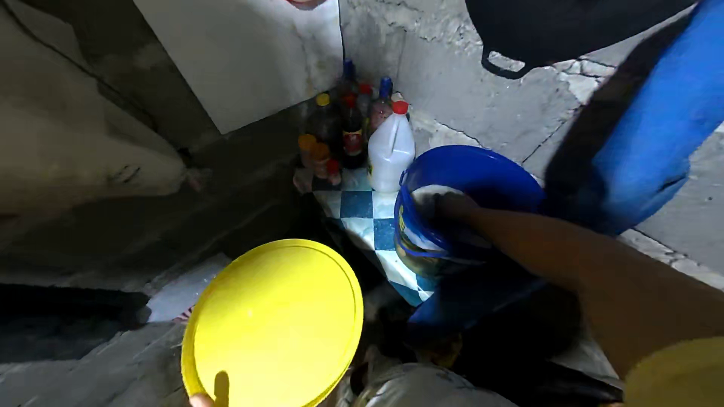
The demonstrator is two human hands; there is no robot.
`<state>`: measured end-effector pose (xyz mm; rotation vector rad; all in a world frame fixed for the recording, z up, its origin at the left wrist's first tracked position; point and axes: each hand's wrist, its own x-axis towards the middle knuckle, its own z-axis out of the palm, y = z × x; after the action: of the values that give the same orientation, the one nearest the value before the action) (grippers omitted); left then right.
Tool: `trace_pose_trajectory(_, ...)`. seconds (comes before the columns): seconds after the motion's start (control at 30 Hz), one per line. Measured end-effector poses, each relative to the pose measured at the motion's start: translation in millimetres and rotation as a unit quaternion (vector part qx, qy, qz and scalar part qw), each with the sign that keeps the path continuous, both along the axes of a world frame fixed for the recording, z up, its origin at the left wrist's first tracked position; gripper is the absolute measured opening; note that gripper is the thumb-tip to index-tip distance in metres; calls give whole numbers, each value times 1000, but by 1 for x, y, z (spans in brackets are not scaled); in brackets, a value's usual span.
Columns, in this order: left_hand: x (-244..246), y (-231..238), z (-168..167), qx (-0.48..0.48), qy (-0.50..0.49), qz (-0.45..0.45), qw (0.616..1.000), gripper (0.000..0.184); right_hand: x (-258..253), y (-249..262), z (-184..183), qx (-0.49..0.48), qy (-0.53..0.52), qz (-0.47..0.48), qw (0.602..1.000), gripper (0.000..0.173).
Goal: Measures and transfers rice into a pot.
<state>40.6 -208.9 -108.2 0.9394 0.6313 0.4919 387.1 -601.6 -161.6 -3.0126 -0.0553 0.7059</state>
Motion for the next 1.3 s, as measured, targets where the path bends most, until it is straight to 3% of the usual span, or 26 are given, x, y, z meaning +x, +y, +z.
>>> trace_pose_trajectory(0.1,44,24,-4,-26,-18,-57,998,45,-2,4,10,64,78,-36,994,55)
trace_pose_trajectory(0.2,88,35,8,-25,3,-76,997,47,-1,-2,17,168,108,-114,973,47)
trace_pose_trajectory(0.33,132,42,10,-41,7,-100,994,45,-3,-8,11,271,162,-194,929,31)
trace_pose_trajectory(0.47,155,33,12,-51,14,-122,991,44,0,-27,1,359,209,-229,880,35)
trace_pose_trajectory(0.53,157,27,12,-58,9,-125,990,44,5,-48,-17,368,162,-139,905,29)
trace_pose_trajectory(0.57,157,25,11,-61,5,-132,989,44,4,-48,-5,349,144,-106,920,26)
trace_pose_trajectory(0.6,157,24,11,-63,1,-140,988,45,-2,-43,11,358,135,-146,912,25)
trace_pose_trajectory(0.67,156,21,12,-64,-6,-160,985,45,-14,-38,40,429,128,-276,851,31)
trace_pose_trajectory(0.73,157,16,14,-68,-11,-178,982,44,-21,-54,47,503,101,-320,797,42)
trace_pose_trajectory(0.87,169,2,23,-78,-48,-213,973,41,-39,-68,66,539,-2,-355,764,44)
trace_pose_trajectory(1.07,196,-17,32,-99,-105,-306,941,41,-68,-45,121,584,-115,-469,653,50)
trace_pose_trajectory(1.3,232,-49,37,-86,-58,-416,903,40,-91,-30,164,600,-177,-455,634,50)
